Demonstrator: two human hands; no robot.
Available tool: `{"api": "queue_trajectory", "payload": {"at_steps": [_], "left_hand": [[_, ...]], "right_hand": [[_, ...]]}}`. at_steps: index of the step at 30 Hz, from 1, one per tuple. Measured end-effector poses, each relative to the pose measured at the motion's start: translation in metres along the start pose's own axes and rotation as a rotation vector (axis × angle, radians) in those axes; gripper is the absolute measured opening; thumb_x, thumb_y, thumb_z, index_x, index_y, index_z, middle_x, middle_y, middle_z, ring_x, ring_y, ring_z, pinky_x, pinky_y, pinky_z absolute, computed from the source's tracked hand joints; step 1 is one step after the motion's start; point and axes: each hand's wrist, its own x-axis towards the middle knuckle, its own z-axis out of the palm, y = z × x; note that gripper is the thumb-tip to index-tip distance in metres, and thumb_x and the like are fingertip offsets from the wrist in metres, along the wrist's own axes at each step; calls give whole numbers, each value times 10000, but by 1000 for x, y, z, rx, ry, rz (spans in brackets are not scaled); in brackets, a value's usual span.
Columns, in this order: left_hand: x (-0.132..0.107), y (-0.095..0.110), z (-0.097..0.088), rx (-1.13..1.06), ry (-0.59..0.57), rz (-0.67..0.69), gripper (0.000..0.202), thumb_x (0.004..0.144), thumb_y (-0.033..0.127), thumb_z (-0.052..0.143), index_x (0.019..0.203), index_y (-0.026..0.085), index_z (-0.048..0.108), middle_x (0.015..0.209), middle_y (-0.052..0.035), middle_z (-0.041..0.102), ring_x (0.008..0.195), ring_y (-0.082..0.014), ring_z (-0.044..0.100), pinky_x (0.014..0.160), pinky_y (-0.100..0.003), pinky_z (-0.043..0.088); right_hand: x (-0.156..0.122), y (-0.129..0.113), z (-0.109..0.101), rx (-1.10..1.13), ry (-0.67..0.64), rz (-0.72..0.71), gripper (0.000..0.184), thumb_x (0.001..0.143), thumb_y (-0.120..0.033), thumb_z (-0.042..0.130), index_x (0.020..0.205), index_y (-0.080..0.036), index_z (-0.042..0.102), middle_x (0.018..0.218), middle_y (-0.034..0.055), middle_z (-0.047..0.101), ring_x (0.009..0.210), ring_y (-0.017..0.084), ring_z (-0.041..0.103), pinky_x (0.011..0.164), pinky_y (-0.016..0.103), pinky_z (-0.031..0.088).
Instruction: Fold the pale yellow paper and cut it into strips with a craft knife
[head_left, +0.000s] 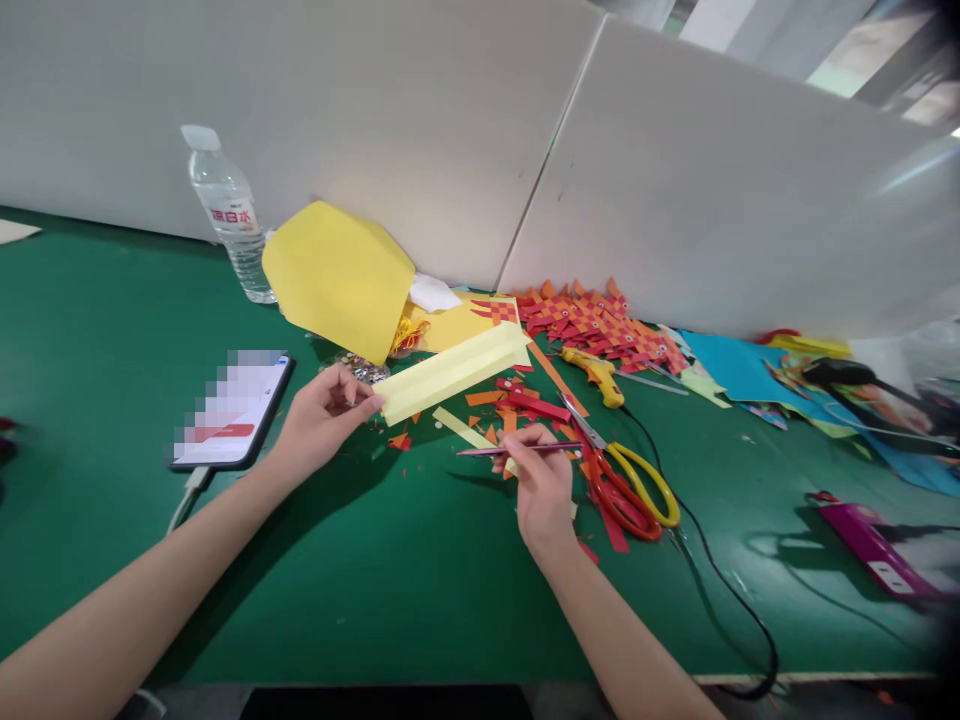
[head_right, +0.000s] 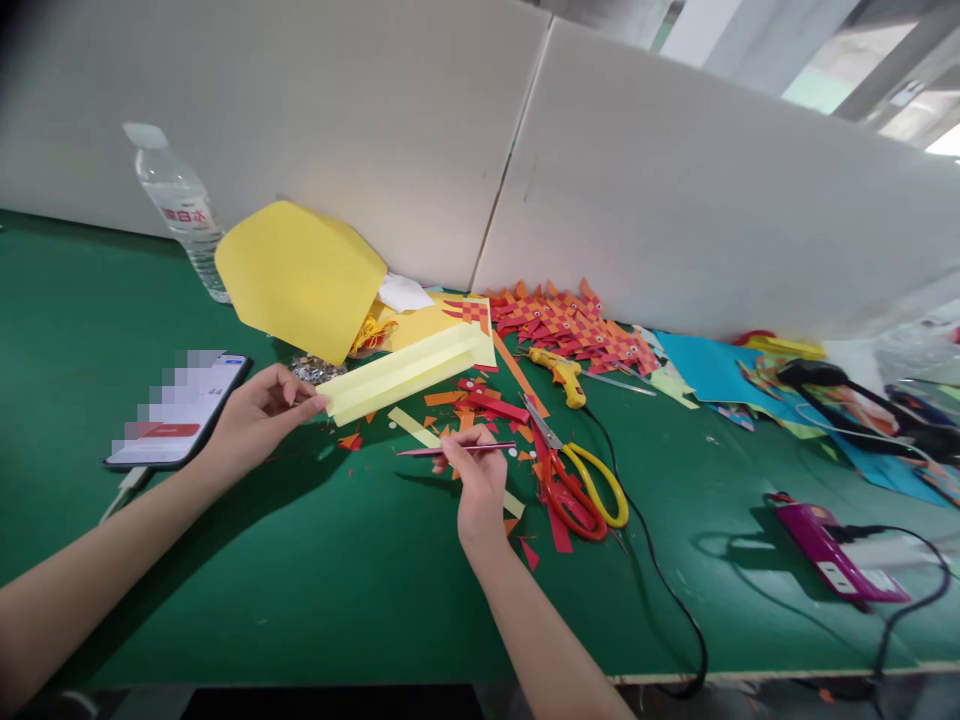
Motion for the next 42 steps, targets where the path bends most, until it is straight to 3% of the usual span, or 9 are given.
{"api": "queue_trajectory", "payload": {"at_steps": [5, 10, 12, 15, 19, 23, 33, 37, 42], "left_hand": [[2, -3, -3, -42, 53, 56, 358, 678, 304, 720, 653, 190, 381, 741, 14, 612, 704, -122, 585, 651, -238, 472], [-1, -1, -6, -34, 35, 53, 355, 685, 300, 718, 650, 187, 383, 735, 19, 601, 711, -118, 584, 680, -243, 473], [-3, 2, -6, 21, -50, 34, 342, 699, 307, 705, 646, 185, 389, 739, 11, 608, 708, -121, 586, 673, -245, 471], [-5, 4, -5, 127, -255, 9, 314, 722, 302, 678, 651, 185, 396, 711, 16, 601, 660, -112, 574, 636, -236, 463], [-8, 6, -5, 236, -487, -3, 278, 739, 288, 648, 664, 185, 401, 645, 45, 528, 573, -92, 551, 517, -196, 407], [-10, 6, -7, 237, -635, -64, 339, 760, 286, 618, 646, 198, 311, 594, 60, 484, 561, -114, 614, 465, -175, 400], [-10, -7, -1, 233, -412, -59, 449, 738, 370, 656, 620, 196, 260, 617, 59, 522, 395, -48, 528, 375, -154, 408], [-6, -4, -5, 154, -452, -154, 450, 706, 346, 689, 622, 193, 274, 662, 46, 548, 384, -38, 513, 344, -149, 389], [-2, -3, -10, 137, -551, -204, 421, 680, 310, 700, 635, 200, 296, 626, 46, 557, 457, -64, 533, 367, -165, 442]], "right_hand": [[10, 2, -2, -1, 50, 125, 165, 676, -239, 678, 593, -188, 545, 468, -47, 553, 441, 113, 529, 440, 229, 406], [18, -14, -12, 59, 161, -233, 113, 700, -174, 634, 611, -188, 566, 519, -74, 537, 427, 81, 510, 621, 288, 499], [14, -25, -16, 85, 187, -349, 108, 693, -142, 610, 609, -189, 562, 549, -75, 540, 413, 72, 495, 698, 336, 514], [2, -40, -19, 42, 170, -405, 118, 709, -128, 585, 612, -189, 555, 566, -55, 542, 432, 90, 506, 573, 301, 501], [-9, -47, -21, -72, 82, -337, 105, 738, -148, 600, 640, -184, 586, 598, -21, 578, 485, 110, 545, 447, 229, 428], [-11, -40, -24, -136, 71, -261, 85, 755, -185, 624, 672, -183, 605, 615, -21, 584, 501, 107, 554, 467, 227, 442], [-10, -29, -22, -243, -51, -137, 117, 779, -256, 648, 698, -187, 601, 600, -21, 600, 543, 119, 578, 527, 241, 467], [-11, -30, -27, -248, 15, -134, 115, 751, -230, 649, 662, -185, 593, 579, -30, 581, 515, 107, 557, 504, 226, 453], [-3, -26, -47, -259, 47, 109, 192, 675, -187, 629, 518, -180, 519, 444, -52, 483, 414, 88, 468, 404, 203, 381]]}}
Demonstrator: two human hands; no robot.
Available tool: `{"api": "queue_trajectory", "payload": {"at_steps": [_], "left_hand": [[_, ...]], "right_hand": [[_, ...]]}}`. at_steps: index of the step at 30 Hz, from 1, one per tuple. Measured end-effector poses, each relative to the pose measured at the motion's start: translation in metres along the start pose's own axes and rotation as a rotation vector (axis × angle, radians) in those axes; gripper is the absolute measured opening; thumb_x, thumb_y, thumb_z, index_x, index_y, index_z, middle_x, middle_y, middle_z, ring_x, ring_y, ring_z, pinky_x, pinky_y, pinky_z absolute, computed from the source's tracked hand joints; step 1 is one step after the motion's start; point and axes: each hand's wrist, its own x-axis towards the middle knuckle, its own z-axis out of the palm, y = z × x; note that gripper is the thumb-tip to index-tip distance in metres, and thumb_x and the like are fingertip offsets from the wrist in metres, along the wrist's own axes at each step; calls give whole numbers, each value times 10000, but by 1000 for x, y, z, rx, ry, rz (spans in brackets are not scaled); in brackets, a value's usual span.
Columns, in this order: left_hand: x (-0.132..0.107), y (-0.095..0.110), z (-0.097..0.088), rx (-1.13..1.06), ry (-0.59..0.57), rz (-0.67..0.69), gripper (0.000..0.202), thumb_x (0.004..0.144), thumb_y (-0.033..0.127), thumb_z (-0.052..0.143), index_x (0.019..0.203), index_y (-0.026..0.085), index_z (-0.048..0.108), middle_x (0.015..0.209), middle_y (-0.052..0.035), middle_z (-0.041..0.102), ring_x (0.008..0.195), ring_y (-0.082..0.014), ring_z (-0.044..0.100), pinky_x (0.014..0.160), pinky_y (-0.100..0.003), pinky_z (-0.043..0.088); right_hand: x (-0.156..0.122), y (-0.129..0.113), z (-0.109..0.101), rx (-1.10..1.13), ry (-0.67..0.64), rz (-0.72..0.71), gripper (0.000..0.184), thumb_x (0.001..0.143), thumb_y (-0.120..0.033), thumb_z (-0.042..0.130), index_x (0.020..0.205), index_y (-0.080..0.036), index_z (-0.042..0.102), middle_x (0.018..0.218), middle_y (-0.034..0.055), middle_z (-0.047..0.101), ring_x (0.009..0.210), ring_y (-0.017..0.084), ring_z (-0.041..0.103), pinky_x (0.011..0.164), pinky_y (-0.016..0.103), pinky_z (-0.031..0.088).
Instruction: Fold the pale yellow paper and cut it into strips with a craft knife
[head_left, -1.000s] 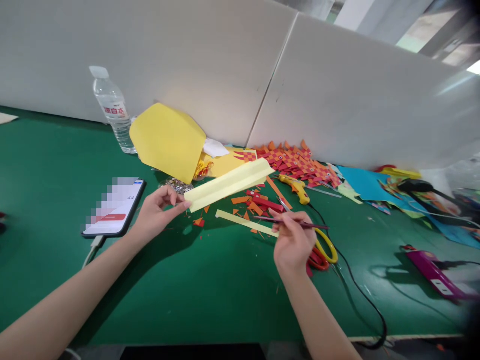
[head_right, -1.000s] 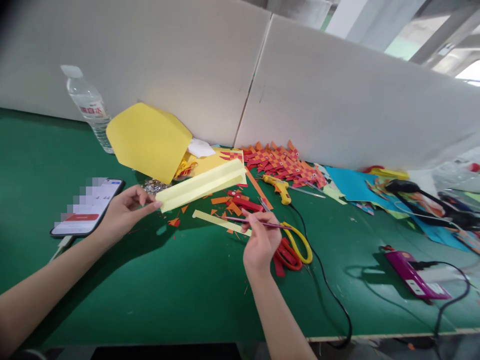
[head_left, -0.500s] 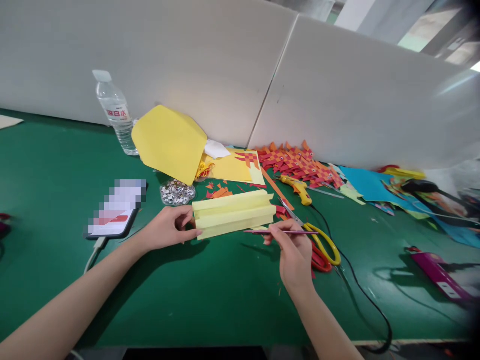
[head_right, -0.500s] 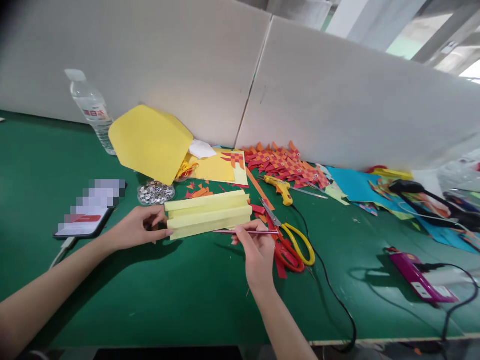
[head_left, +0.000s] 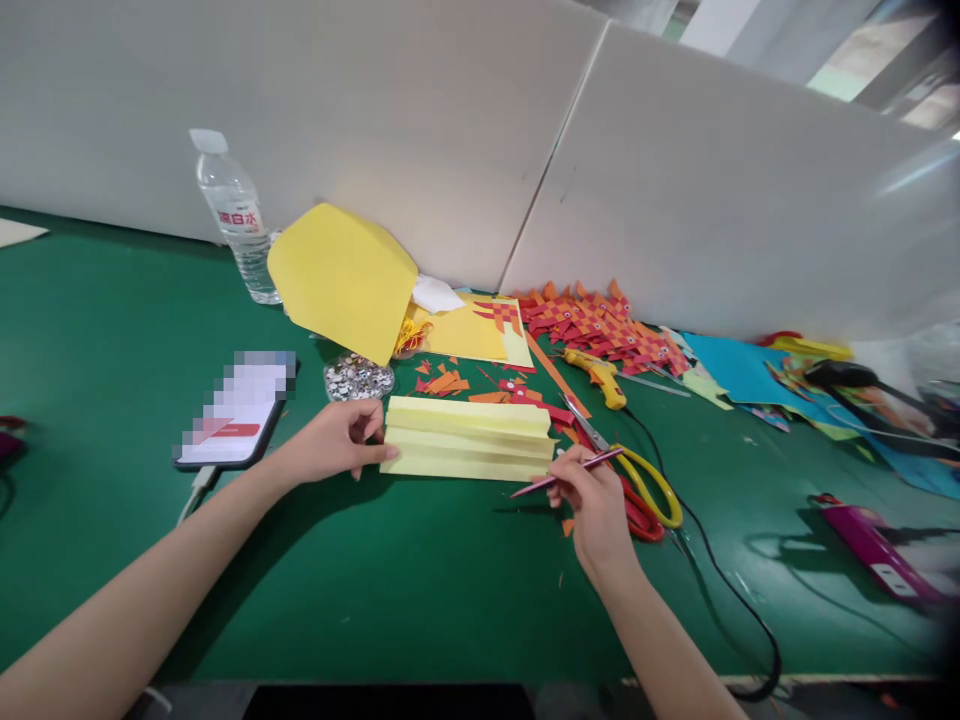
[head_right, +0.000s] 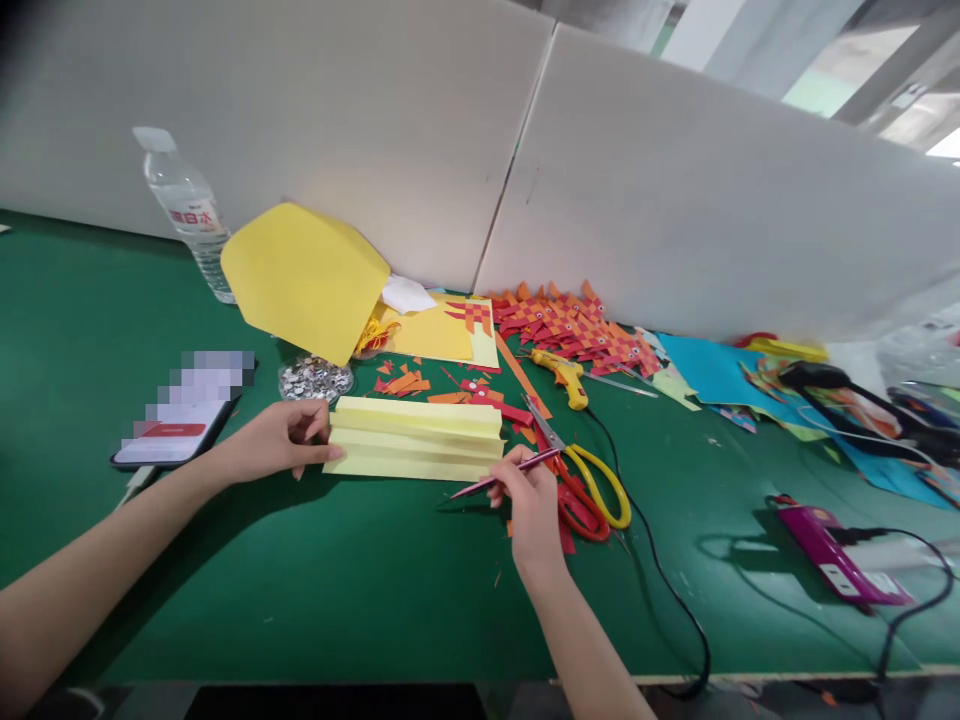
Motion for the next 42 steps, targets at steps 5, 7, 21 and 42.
{"api": "queue_trajectory", "payload": {"at_steps": [5, 7, 21, 42], "left_hand": [[0, -1, 4, 7, 44, -15, 437, 674, 342, 708, 648, 204, 294, 825, -40, 670, 605, -116, 614, 388, -182, 470], [0, -3, 6, 5, 48, -1, 433, 685, 342, 701, 655, 206, 291, 839, -42, 672, 583, -106, 599, 379, -177, 459], [-3, -2, 5, 213, -17, 74, 319, 708, 252, 623, 685, 206, 308, 690, 62, 541, 405, -38, 468, 364, -154, 355], [-3, 1, 5, 286, -58, 111, 269, 689, 241, 618, 671, 207, 352, 468, 111, 458, 383, -65, 486, 394, -158, 316]], "right_hand": [[13, 2, -9, 128, 34, 33, 192, 615, -192, 639, 489, -180, 493, 478, -57, 489, 392, 71, 425, 384, 206, 371], [14, 0, -8, 141, 33, 40, 192, 604, -196, 645, 490, -180, 492, 486, -52, 505, 407, 77, 452, 377, 196, 359], [-11, -15, 32, -68, -156, -73, 222, 732, -349, 704, 667, -174, 584, 571, -5, 628, 523, 131, 599, 541, 250, 493], [-7, -2, 37, -54, -150, 8, 277, 667, -407, 755, 663, -176, 602, 573, 11, 660, 529, 159, 640, 565, 286, 561]]}}
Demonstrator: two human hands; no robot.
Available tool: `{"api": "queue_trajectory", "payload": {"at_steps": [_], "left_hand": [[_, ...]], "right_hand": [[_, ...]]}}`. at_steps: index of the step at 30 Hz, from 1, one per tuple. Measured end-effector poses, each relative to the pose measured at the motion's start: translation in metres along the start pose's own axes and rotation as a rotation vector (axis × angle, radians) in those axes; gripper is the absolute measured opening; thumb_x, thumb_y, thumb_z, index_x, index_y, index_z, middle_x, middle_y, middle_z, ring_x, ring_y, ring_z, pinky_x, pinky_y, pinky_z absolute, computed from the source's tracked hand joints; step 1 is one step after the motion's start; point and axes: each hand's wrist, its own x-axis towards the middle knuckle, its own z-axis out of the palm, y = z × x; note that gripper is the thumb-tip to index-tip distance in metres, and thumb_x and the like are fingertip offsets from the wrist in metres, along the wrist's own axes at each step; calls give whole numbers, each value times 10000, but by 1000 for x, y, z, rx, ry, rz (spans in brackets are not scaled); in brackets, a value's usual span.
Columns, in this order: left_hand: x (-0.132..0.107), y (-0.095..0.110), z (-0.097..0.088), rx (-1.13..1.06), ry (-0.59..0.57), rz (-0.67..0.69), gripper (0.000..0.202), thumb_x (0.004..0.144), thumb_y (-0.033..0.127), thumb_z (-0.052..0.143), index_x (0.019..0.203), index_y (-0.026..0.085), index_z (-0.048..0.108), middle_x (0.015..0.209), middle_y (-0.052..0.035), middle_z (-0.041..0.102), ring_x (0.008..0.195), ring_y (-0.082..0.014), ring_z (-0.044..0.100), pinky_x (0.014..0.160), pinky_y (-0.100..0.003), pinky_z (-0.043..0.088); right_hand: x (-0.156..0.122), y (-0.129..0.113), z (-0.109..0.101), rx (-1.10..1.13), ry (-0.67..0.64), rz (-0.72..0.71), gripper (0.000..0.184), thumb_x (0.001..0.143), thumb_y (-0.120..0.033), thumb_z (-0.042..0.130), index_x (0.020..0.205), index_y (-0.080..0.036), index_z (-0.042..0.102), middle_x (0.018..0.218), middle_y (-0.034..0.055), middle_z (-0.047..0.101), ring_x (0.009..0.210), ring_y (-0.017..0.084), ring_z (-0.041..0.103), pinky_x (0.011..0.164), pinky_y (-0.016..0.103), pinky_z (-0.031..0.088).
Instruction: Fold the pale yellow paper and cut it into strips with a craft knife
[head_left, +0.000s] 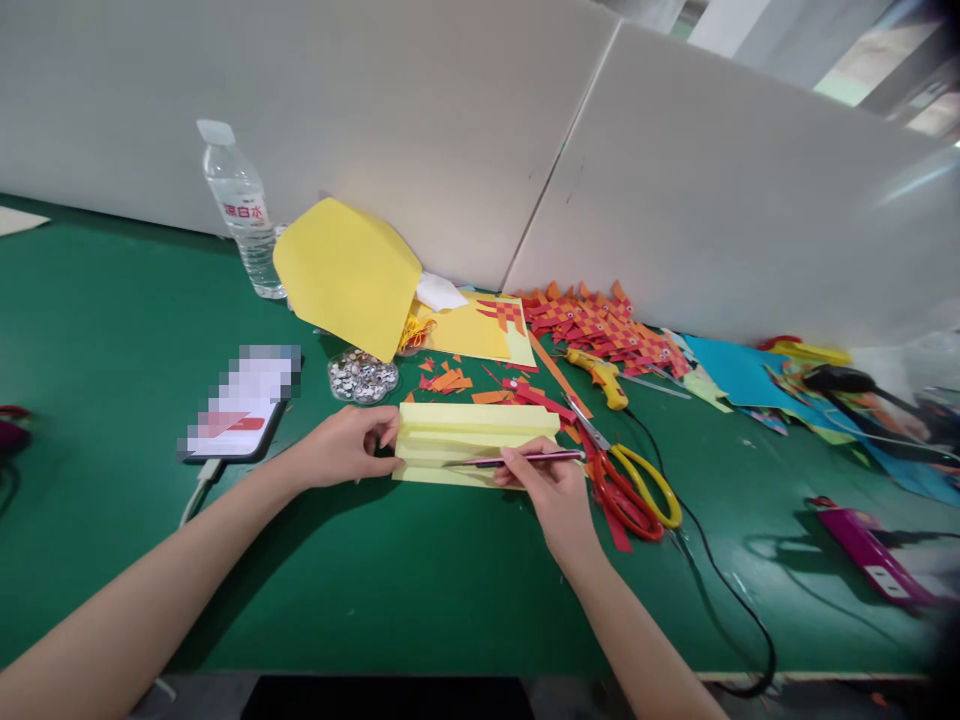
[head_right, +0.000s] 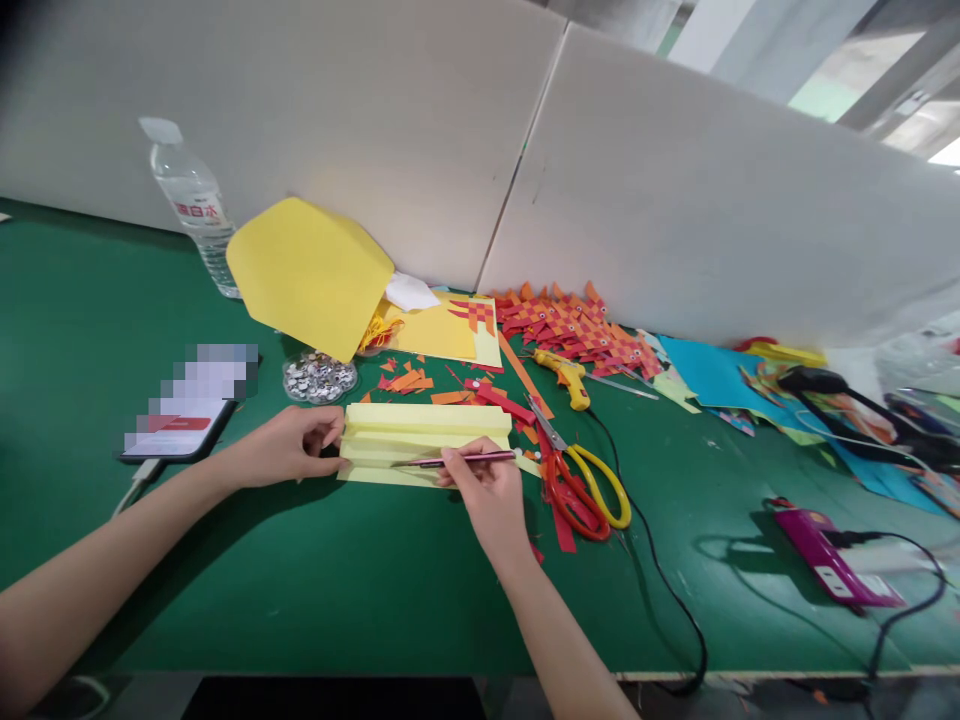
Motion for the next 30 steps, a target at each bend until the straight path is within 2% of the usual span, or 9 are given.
{"api": "queue_trajectory", "payload": {"at_steps": [12, 22, 27, 30], "left_hand": [[0, 1, -1, 75, 6, 15, 272, 699, 277, 613, 660, 210, 353, 477, 104, 437, 418, -70, 443, 440, -172, 294], [0, -3, -1, 97, -6, -13, 305, 711, 309, 633, 670, 211, 346, 491, 107, 413, 420, -63, 420, 434, -166, 294], [1, -2, -1, 97, -8, -16, 303, 707, 290, 632, 671, 209, 343, 485, 109, 410, 425, -62, 416, 438, -163, 289], [1, -2, -1, 110, -7, -19, 303, 707, 293, 633, 673, 207, 344, 487, 109, 416, 435, -60, 409, 445, -162, 289]], "right_hand": [[4, 14, -63, 51, 164, -45, 208, 665, -311, 759, 637, -167, 611, 546, -11, 626, 506, 142, 613, 520, 262, 533], [5, 9, -99, 101, 317, -35, 186, 568, -247, 775, 562, -164, 609, 475, 1, 613, 433, 139, 579, 491, 272, 497], [6, 7, -119, 73, 377, -77, 142, 543, -200, 752, 543, -159, 615, 458, 1, 602, 414, 145, 568, 432, 261, 455], [7, 2, -124, 83, 450, -149, 119, 531, -174, 738, 529, -150, 622, 444, -7, 590, 400, 132, 563, 414, 235, 446]]}}
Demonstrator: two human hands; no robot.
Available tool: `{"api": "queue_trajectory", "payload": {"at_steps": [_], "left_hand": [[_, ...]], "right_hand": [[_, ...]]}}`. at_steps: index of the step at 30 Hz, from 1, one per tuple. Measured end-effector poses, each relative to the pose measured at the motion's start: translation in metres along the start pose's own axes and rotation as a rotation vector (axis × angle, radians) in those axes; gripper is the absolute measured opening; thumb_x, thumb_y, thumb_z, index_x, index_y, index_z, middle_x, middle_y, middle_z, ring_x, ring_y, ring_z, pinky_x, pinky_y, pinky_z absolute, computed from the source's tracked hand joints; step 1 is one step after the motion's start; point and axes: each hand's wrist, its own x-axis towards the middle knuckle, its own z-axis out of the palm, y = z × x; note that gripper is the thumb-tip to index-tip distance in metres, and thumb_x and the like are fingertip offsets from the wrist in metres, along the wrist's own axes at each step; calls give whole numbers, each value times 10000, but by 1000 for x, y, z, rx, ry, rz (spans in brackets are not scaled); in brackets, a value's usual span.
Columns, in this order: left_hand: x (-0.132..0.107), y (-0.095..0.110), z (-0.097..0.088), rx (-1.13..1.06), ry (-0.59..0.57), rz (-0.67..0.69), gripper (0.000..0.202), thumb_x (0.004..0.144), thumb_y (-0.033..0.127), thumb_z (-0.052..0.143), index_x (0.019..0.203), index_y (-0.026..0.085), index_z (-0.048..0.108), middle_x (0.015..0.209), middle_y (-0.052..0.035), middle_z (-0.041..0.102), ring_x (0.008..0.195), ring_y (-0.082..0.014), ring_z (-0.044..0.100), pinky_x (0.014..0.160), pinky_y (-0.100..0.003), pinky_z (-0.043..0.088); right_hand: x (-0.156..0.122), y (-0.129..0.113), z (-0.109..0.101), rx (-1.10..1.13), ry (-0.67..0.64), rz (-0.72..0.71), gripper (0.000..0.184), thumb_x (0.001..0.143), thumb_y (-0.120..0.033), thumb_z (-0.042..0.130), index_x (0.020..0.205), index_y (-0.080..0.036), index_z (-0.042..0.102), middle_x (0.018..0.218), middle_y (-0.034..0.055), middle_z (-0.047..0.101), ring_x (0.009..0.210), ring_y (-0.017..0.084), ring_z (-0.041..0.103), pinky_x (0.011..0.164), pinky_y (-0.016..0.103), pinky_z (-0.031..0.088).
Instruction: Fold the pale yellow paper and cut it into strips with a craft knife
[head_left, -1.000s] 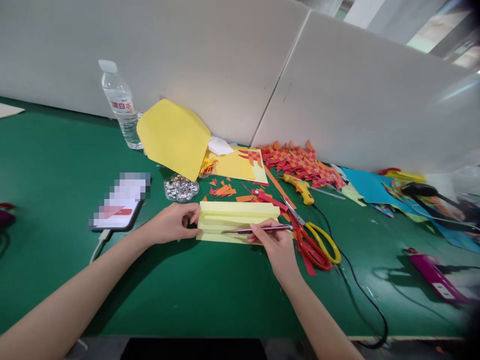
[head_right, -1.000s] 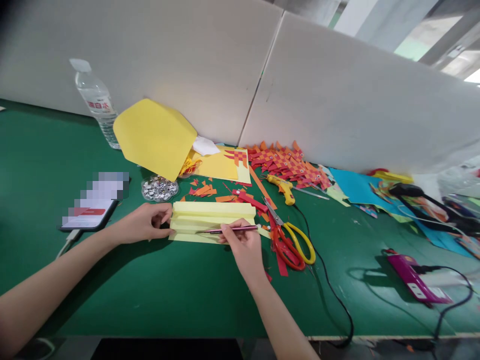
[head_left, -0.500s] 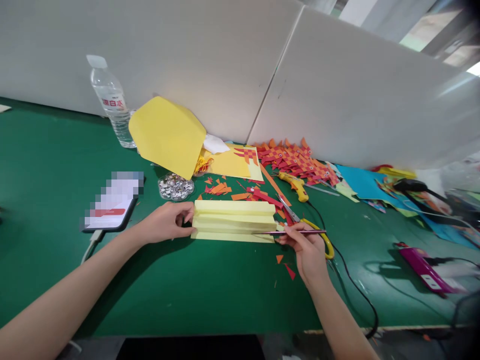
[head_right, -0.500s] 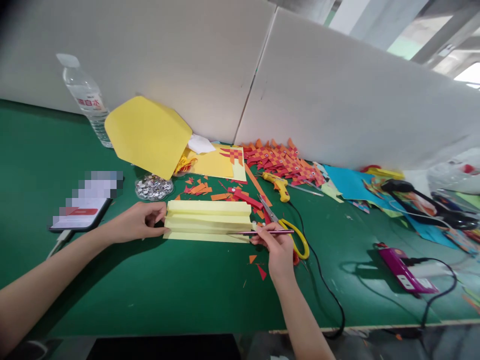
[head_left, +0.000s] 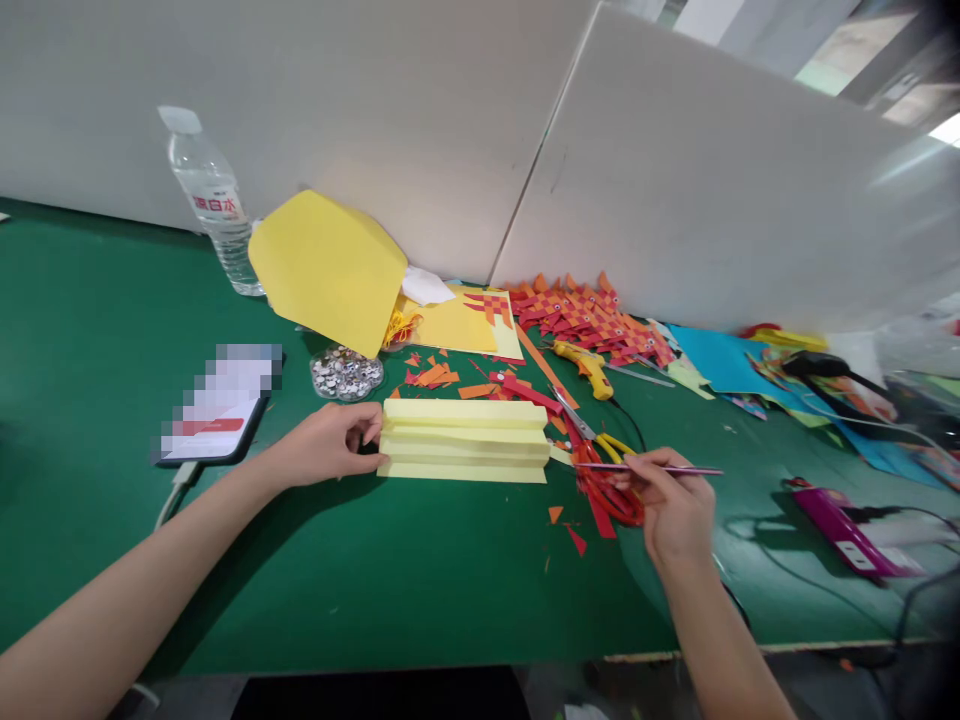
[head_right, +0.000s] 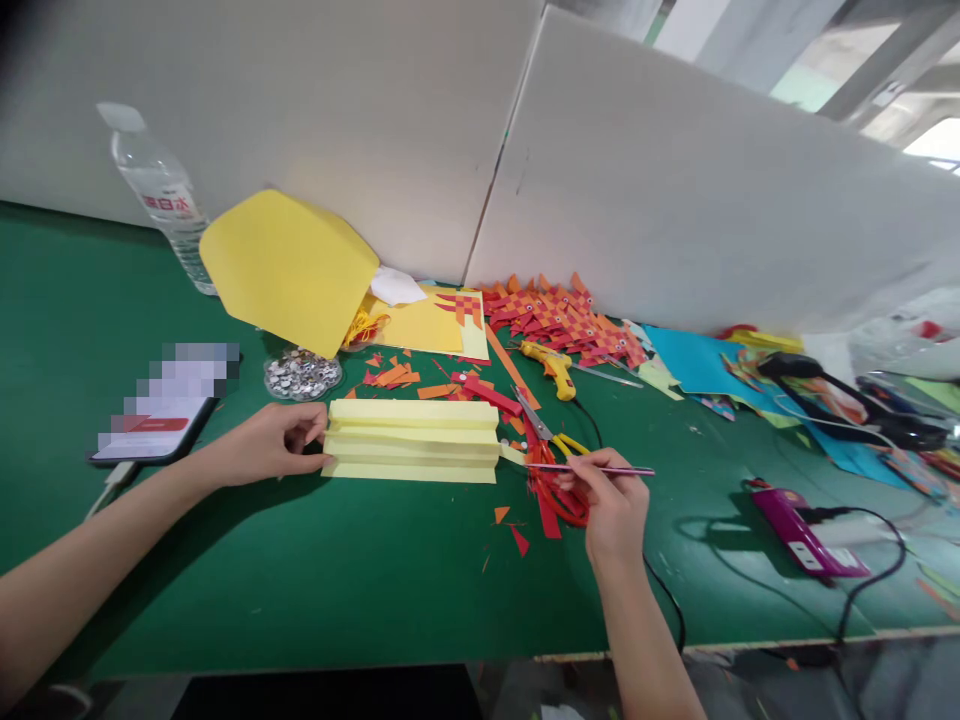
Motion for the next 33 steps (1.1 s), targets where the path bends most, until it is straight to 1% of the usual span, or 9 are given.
{"api": "queue_trajectory", "payload": {"at_steps": [3, 5, 7, 11, 13, 16, 24, 27, 33], "left_hand": [[0, -1, 0, 17, 6, 5, 307, 711, 300, 632, 674, 206, 342, 493, 108, 414, 448, -59, 400, 450, -160, 286], [0, -2, 0, 34, 7, 15, 302, 713, 303, 630, 677, 206, 346, 498, 108, 410, 457, -60, 390, 450, -160, 283], [1, -3, 0, 57, 11, 27, 293, 712, 302, 630, 681, 205, 354, 511, 104, 410, 471, -61, 379, 451, -159, 279], [1, -4, 0, 82, 19, 40, 288, 710, 293, 628, 680, 204, 356, 523, 100, 410, 486, -63, 365, 452, -160, 271], [1, -3, 0, 72, 15, 40, 289, 709, 292, 628, 680, 204, 354, 518, 101, 414, 482, -63, 368, 451, -159, 271], [1, -2, 0, 50, 3, 39, 283, 708, 286, 626, 685, 205, 356, 513, 102, 422, 475, -62, 382, 450, -159, 274], [0, -3, 0, 52, 2, 44, 284, 712, 291, 626, 684, 205, 357, 507, 104, 428, 469, -63, 384, 453, -160, 275], [0, -4, 1, 59, -3, 47, 284, 716, 293, 624, 685, 205, 355, 506, 104, 423, 468, -63, 384, 455, -161, 276], [1, -4, 0, 73, 12, 50, 293, 709, 288, 629, 677, 205, 350, 519, 101, 417, 480, -63, 369, 459, -160, 278]], "right_hand": [[-8, -10, 11, 70, 70, -110, 116, 578, -184, 727, 549, -156, 618, 430, -17, 580, 392, 122, 562, 412, 217, 454], [-21, -16, 28, 87, 28, -86, 140, 623, -214, 739, 584, -170, 612, 445, -26, 587, 404, 126, 575, 441, 233, 491], [-37, -20, 50, 36, -80, -14, 156, 655, -254, 755, 628, -174, 623, 501, -21, 617, 444, 133, 602, 462, 241, 516], [-68, -16, 93, -67, -421, 102, 188, 716, -329, 730, 691, -167, 638, 583, 17, 679, 522, 149, 649, 535, 256, 551], [-77, -11, 108, -74, -491, 138, 205, 725, -351, 722, 699, -167, 635, 608, 23, 688, 560, 154, 663, 559, 257, 555], [-81, -3, 118, -72, -530, 152, 214, 737, -369, 710, 717, -169, 633, 628, 25, 691, 605, 161, 670, 586, 263, 553], [-74, 4, 111, -76, -518, 150, 208, 721, -359, 728, 714, -170, 641, 628, 24, 695, 604, 157, 671, 593, 257, 557], [-66, 5, 98, -84, -478, 148, 214, 705, -352, 744, 695, -168, 636, 610, 22, 693, 572, 153, 666, 575, 251, 557], [-45, 10, 61, -74, -385, 139, 199, 692, -336, 757, 692, -169, 648, 583, 9, 684, 531, 137, 653, 555, 230, 551]]}}
